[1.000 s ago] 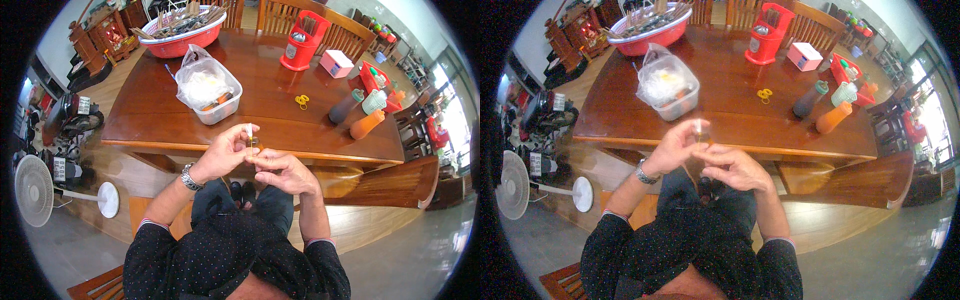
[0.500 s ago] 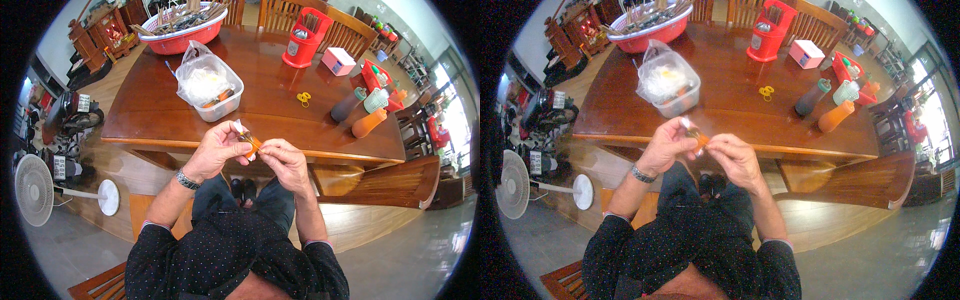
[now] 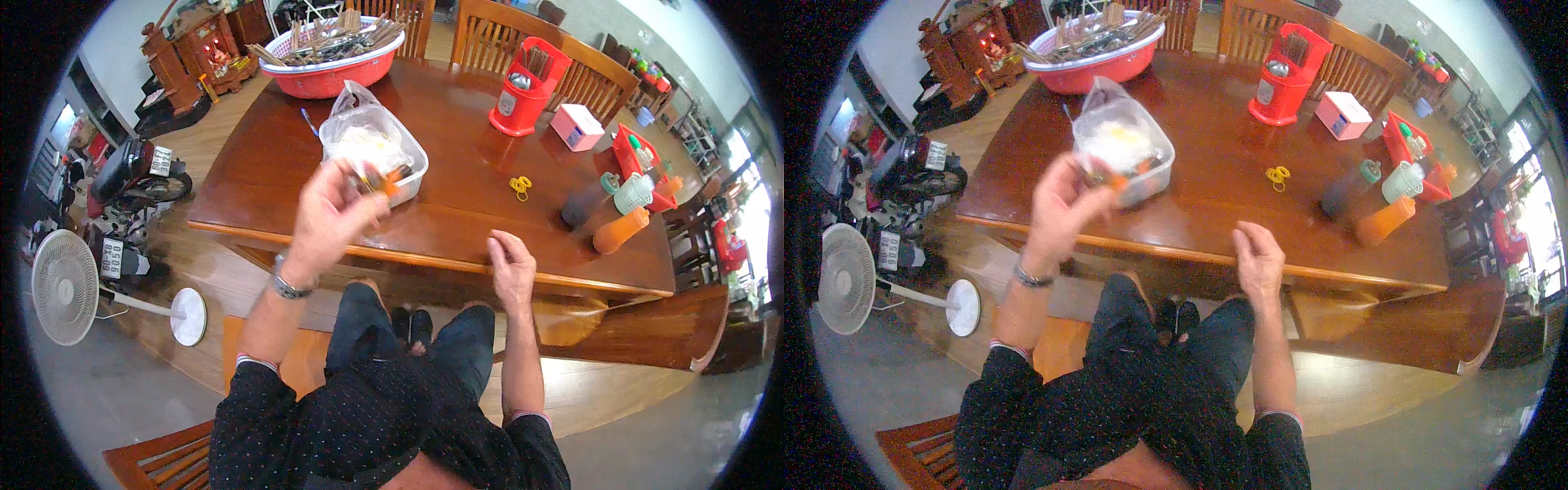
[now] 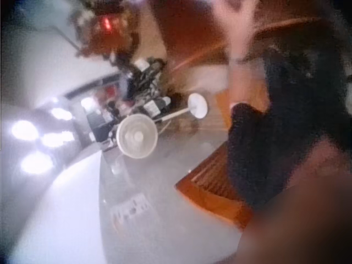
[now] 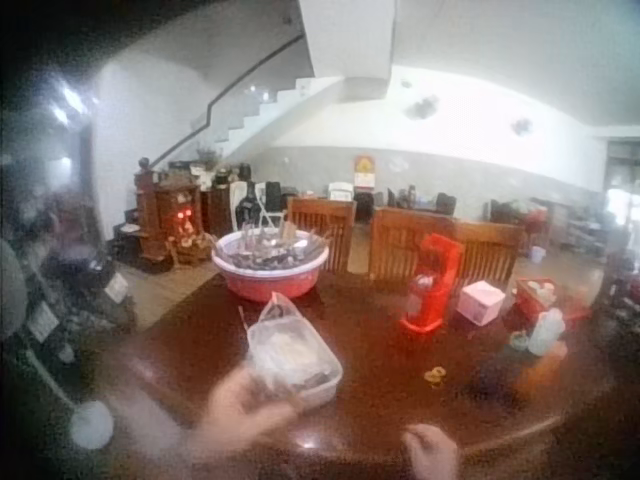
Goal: The person sits at a wooden table and repeatedly assembles small food items by placing a filling into a thin wrapper, adding sauces from squeeze bottles, and tying the bundle with a rubber band. The finished items are placed into a plastic container.
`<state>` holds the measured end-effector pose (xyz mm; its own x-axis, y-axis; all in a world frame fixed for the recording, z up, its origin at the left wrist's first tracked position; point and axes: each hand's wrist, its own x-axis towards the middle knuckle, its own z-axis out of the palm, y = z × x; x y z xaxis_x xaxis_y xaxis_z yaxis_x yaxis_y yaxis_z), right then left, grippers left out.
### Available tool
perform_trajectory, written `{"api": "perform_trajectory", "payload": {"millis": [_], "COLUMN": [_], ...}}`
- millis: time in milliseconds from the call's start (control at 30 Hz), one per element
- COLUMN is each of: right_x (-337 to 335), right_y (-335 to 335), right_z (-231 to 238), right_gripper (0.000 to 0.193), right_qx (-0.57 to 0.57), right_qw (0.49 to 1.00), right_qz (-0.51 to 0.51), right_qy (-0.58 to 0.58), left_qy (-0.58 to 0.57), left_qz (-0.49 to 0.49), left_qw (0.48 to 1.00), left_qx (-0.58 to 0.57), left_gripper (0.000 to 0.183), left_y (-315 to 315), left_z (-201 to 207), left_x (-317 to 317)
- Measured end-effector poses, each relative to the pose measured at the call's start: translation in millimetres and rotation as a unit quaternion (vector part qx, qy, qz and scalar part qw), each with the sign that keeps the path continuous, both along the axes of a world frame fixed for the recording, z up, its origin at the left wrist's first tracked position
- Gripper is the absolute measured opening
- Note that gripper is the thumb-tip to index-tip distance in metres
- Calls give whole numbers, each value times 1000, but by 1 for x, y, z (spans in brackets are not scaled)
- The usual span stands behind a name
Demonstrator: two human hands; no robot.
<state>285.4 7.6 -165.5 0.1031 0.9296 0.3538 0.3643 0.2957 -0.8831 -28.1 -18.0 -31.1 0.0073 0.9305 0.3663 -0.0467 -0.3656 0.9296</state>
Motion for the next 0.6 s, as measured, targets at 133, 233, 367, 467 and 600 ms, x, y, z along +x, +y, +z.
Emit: {"api": "perform_trajectory", "payload": {"millis": [133,233,367,467,600], "right_x": [17,14,8,9,9], "right_y": [25,31,31,29,30], "right_z": [-25,-37,-45,-47,-48], "right_gripper": [16,12,13,11,10], "right_qx": [-46,16,123,141,162], "right_qw": [994,988,961,959,954], "right_qz": [-94,-143,-176,-178,-175], "right_qy": [15,-49,-174,-170,-180], "left_qy": [57,120,421,554,651], "left_qz": [45,-65,-45,-62,-7], "left_qw": [992,988,893,825,753], "left_qx": [100,66,155,93,96], "left_gripper": [42,38,30,33,28], "left_y": [45,76,107,117,117], "left_z": [44,51,23,12,14], "left_x": [-35,-33,-3,2,2]}}
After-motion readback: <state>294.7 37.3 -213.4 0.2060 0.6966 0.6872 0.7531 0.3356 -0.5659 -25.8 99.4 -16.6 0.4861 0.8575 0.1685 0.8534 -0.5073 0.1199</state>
